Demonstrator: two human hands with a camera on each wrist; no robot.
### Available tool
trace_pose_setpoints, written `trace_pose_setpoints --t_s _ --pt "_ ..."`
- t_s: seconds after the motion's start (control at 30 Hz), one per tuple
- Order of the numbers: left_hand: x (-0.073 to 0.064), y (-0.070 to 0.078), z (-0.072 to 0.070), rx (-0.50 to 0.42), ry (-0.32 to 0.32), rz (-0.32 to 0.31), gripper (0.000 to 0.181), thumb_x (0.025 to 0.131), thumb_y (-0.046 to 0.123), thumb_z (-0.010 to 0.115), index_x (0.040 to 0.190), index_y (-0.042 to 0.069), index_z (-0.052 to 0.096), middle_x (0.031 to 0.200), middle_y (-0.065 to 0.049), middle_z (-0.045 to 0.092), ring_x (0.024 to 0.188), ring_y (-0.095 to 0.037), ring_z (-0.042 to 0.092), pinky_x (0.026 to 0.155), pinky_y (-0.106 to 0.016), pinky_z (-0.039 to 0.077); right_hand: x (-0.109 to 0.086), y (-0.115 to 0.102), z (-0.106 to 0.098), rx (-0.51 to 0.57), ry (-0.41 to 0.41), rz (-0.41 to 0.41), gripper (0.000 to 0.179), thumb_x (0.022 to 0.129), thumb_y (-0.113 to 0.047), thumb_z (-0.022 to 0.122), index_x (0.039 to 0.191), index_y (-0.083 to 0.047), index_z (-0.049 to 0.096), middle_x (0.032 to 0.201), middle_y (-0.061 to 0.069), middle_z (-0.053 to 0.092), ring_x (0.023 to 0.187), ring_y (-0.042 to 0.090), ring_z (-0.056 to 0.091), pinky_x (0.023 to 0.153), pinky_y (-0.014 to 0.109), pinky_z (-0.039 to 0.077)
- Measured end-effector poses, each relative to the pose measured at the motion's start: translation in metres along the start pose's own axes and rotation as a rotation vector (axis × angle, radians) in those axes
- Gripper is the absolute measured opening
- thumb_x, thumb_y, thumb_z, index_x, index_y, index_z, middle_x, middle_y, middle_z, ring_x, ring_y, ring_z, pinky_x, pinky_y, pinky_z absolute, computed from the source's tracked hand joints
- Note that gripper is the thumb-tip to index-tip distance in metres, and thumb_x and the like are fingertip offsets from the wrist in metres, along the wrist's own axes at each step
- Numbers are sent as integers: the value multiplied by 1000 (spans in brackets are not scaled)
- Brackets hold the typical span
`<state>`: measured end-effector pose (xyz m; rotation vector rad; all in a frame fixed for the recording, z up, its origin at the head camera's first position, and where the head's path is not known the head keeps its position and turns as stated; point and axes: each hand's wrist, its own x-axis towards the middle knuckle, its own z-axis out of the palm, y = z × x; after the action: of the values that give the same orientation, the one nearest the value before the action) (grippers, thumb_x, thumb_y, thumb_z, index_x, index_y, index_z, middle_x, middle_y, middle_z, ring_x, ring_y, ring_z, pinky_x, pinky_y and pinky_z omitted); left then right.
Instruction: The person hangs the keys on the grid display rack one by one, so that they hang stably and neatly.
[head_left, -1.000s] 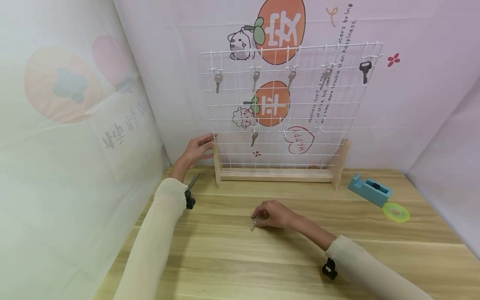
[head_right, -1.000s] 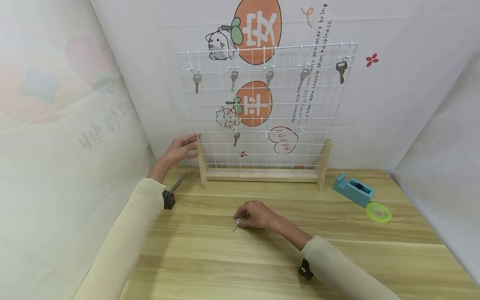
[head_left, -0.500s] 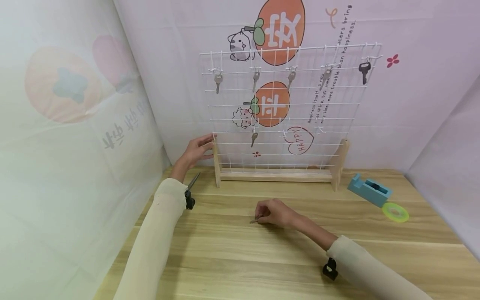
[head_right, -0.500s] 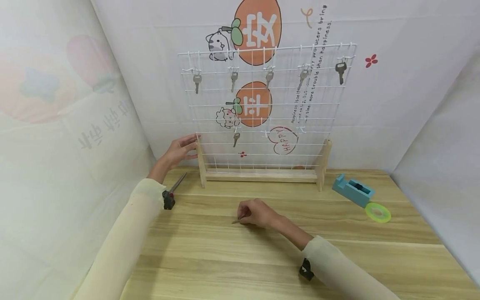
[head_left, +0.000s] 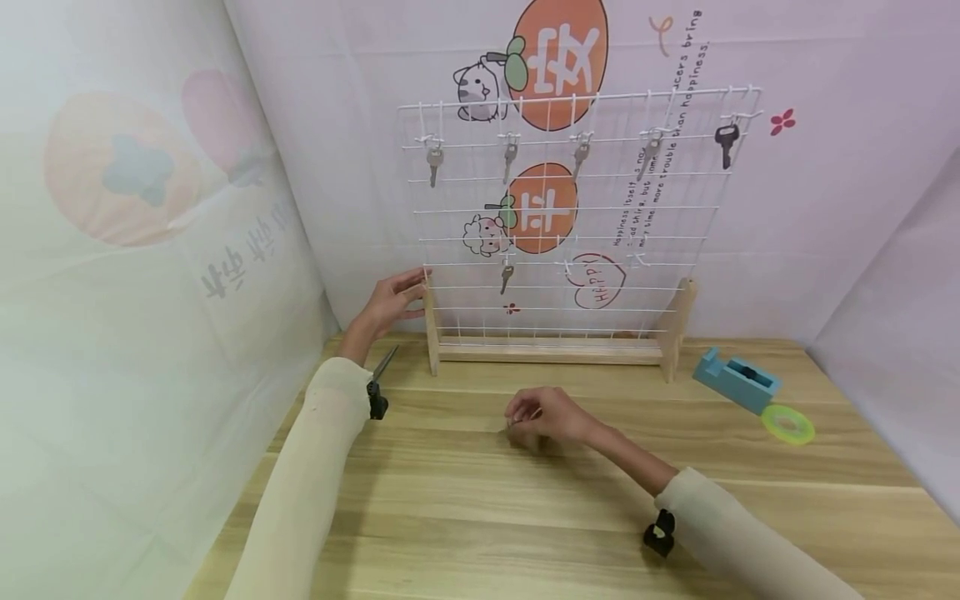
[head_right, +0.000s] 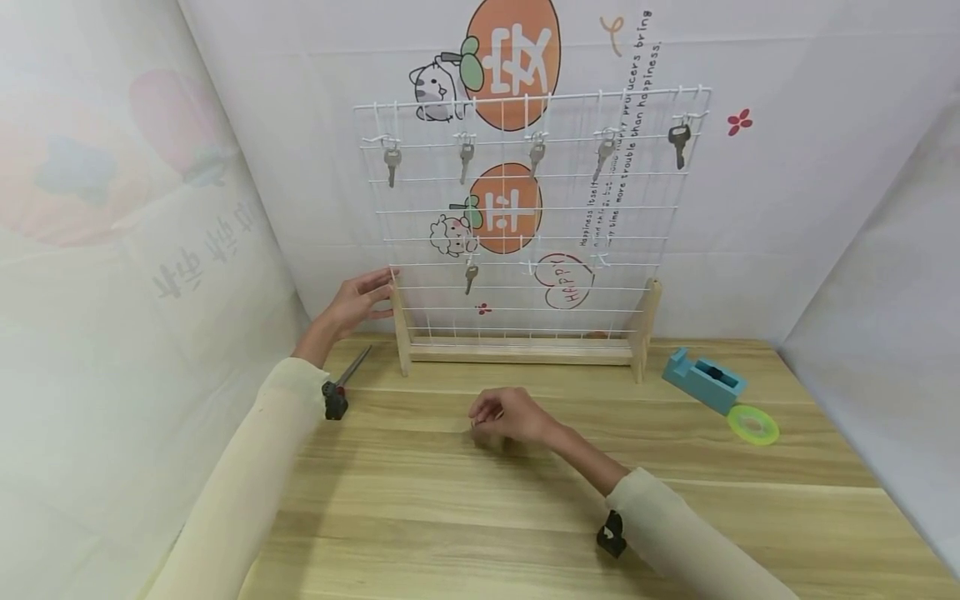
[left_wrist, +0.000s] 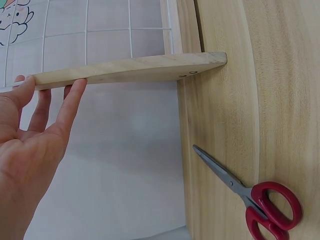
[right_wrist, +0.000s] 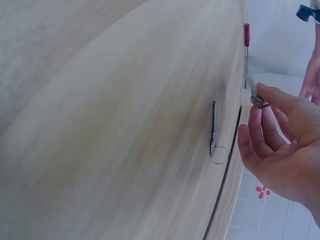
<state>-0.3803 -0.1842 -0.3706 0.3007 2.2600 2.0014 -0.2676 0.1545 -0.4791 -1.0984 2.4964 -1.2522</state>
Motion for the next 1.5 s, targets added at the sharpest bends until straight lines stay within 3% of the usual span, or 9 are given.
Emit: trace_pose_setpoints --t_s 0.2,0.33,0.47,0.6,0.87,1.0,1.13,1.37,1.5 --pt "-1 2 0 2 -2 1 52 110 12 52 161 12 40 166 -12 36 148 -36 41 114 -59 45 3 -3 -7 78 55 64 18 90 2 79 106 -2 74 97 8 75 88 18 71 80 28 63" --pt "-2 3 1 3 1 0 51 111 12 52 161 12 40 166 -13 37 147 -36 42 114 -58 46 3 -10 -13 207 78 110 22 92 2 76 114 3 71 104 15 75 98 25 71 84 26 61" --pt "-2 3 1 4 2 -1 51 110 11 52 160 12 41 166 -13 36 147 -36 42 114 -58 45 1 -17 -19 344 98 197 29 94 -6 77 120 3 69 111 15 73 105 24 68 89 25 59" --pt "-3 3 1 6 -2 2 51 111 11 51 160 13 42 166 -13 35 147 -36 42 114 -59 45 1 -18 -22 385 129 264 34 97 -16 77 125 0 68 115 11 73 108 19 67 97 30 57" --pt "-2 1 1 -7 -4 -9 52 111 11 51 161 14 40 167 -13 33 149 -37 39 115 -60 43 2 -19 -31 312 205 229 28 100 -19 73 125 -7 70 116 12 74 110 24 68 103 46 56" --pt "-3 3 1 -11 -2 -8 51 111 12 51 161 14 41 167 -14 34 148 -38 39 115 -60 42 4 -21 -43 281 209 173 31 101 -11 70 130 -3 65 115 15 74 109 30 69 97 35 59" --pt "-4 3 1 -16 2 -6 51 111 11 51 160 13 41 166 -14 34 147 -37 41 115 -61 42 6 -22 -57 173 243 109 33 100 -5 69 133 0 64 113 16 75 108 32 70 91 24 60" --pt "-4 2 0 -9 -1 -9 50 111 11 51 160 14 42 167 -13 34 148 -37 41 116 -61 42 5 -30 -91 29 309 112 27 103 -12 67 127 0 70 119 17 73 108 32 70 90 34 62" --pt "-2 1 0 -15 -3 -16 51 111 12 51 161 14 41 167 -13 33 149 -37 39 116 -61 41 4 -37 -114 1 327 117 27 105 -15 65 129 -3 70 123 18 72 109 34 70 89 26 61"
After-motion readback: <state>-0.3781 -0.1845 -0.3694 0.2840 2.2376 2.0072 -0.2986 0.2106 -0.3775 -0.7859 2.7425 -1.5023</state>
